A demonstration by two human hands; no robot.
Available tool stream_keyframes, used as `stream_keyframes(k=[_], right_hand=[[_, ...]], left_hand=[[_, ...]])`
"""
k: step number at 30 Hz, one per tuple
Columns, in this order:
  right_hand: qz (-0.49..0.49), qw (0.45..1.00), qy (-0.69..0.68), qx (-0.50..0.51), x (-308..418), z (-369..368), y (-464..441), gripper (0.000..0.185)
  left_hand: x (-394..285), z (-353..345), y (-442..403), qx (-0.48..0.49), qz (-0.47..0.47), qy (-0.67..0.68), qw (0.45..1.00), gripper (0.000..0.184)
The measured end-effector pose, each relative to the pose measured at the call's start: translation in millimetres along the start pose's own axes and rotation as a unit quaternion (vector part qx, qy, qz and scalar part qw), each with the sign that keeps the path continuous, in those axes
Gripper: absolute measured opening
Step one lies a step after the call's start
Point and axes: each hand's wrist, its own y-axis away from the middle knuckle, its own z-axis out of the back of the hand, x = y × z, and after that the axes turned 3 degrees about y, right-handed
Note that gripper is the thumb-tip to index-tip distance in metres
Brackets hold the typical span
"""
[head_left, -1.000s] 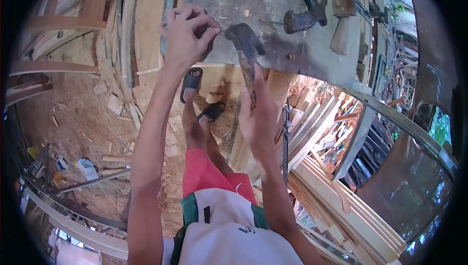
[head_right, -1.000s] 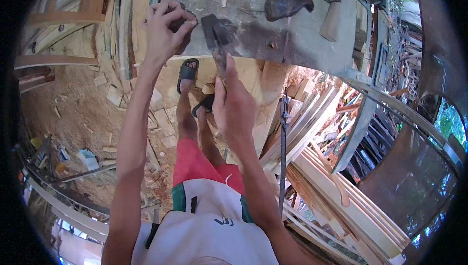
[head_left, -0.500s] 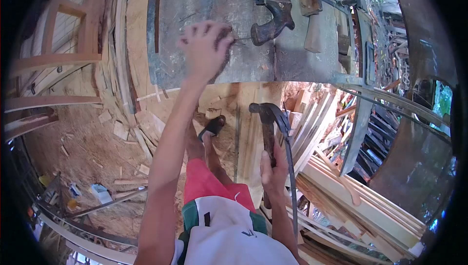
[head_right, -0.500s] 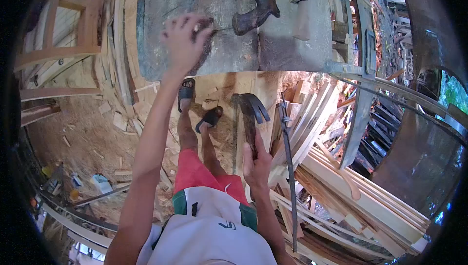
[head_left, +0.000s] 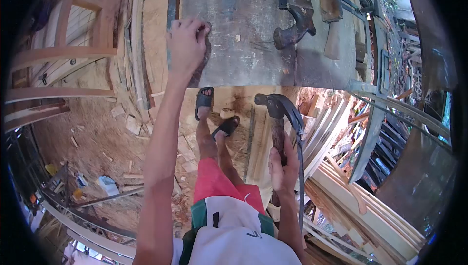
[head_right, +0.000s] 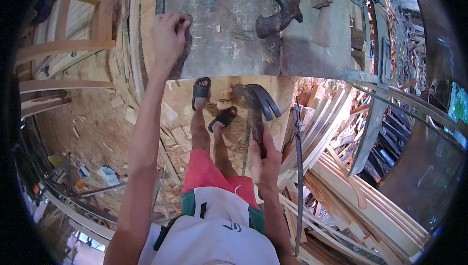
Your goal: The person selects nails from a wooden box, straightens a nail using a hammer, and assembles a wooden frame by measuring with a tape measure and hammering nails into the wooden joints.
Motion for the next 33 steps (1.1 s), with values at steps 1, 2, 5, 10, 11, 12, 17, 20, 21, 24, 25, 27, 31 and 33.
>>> stream_keyframes(k=[1, 2, 5, 10, 11, 12, 17, 20, 21, 24, 25, 27, 31, 33], right_hand=[[0.051, 0.998, 0.021, 0.003, -0.2, -2.1, -3.4, 0.054], [0.074, 0.997, 0.032, 0.004, 2.8, -4.3, -5.0, 0.055], [0.102, 0.994, 0.04, 0.006, 25.3, -10.5, -9.4, 0.056], [0.159, 0.985, 0.066, 0.003, 37.9, -15.6, -23.0, 0.056], [0.19, 0.978, 0.086, -0.004, 38.1, -16.4, -26.3, 0.056], [0.19, 0.978, 0.087, -0.003, 38.0, -17.2, -28.5, 0.056], [0.162, 0.984, 0.071, -0.002, 48.0, -19.1, -38.0, 0.055], [0.187, 0.978, 0.088, -0.015, 57.2, -20.7, -42.7, 0.054], [0.193, 0.977, 0.092, -0.019, 60.6, -21.2, -43.7, 0.053], [0.167, 0.982, 0.089, -0.011, 73.0, -22.9, -47.1, 0.054], [0.182, 0.978, 0.099, -0.009, 75.3, -24.0, -49.3, 0.055], [0.196, 0.974, 0.112, -0.005, 83.6, -25.5, -51.7, 0.055], [0.285, 0.941, 0.18, -0.017, 101.7, -34.4, -54.6, 0.055], [0.307, 0.935, 0.176, -0.014, 105.5, -39.8, -57.1, 0.055]], left_hand=[[-5.9, 3.5, 13.5, 0.007, -0.009, -0.007, 1.0, 0.007], [-11.1, 7.9, 25.7, 0.017, -0.019, -0.014, 1.0, 0.005], [-19.0, 22.2, 46.5, 0.044, -0.006, 0.014, 0.999, 0.009], [-11.1, 23.5, 52.3, 0.015, 0.04, 0.039, 0.998, 0.031], [-11.7, 18.4, 49.6, -0.02, 0.125, 0.055, 0.99, 0.047], [-10.3, 13.0, 47.2, -0.055, 0.209, 0.07, 0.974, 0.064], [1.4, 0.5, 41.6, -0.011, 0.243, 0.135, 0.96, 0.094], [4.4, 3.2, 47.1, 0.011, 0.239, 0.172, 0.956, 0.099], [4.9, 4.2, 48.6, 0.017, 0.232, 0.203, 0.951, 0.1], [7.8, 5.8, 52.7, 0.019, 0.191, 0.234, 0.953, 0.102], [9.1, 5.4, 53.4, 0.019, 0.193, 0.233, 0.953, 0.102], [8.5, 4.2, 53.6, 0.029, 0.207, 0.182, 0.961, 0.101], [-0.6, 9.6, 52.2, 0.025, 0.217, 0.165, 0.962, 0.102], [-5.5, 12.6, 51.3, 0.023, 0.224, 0.177, 0.958, 0.103]])
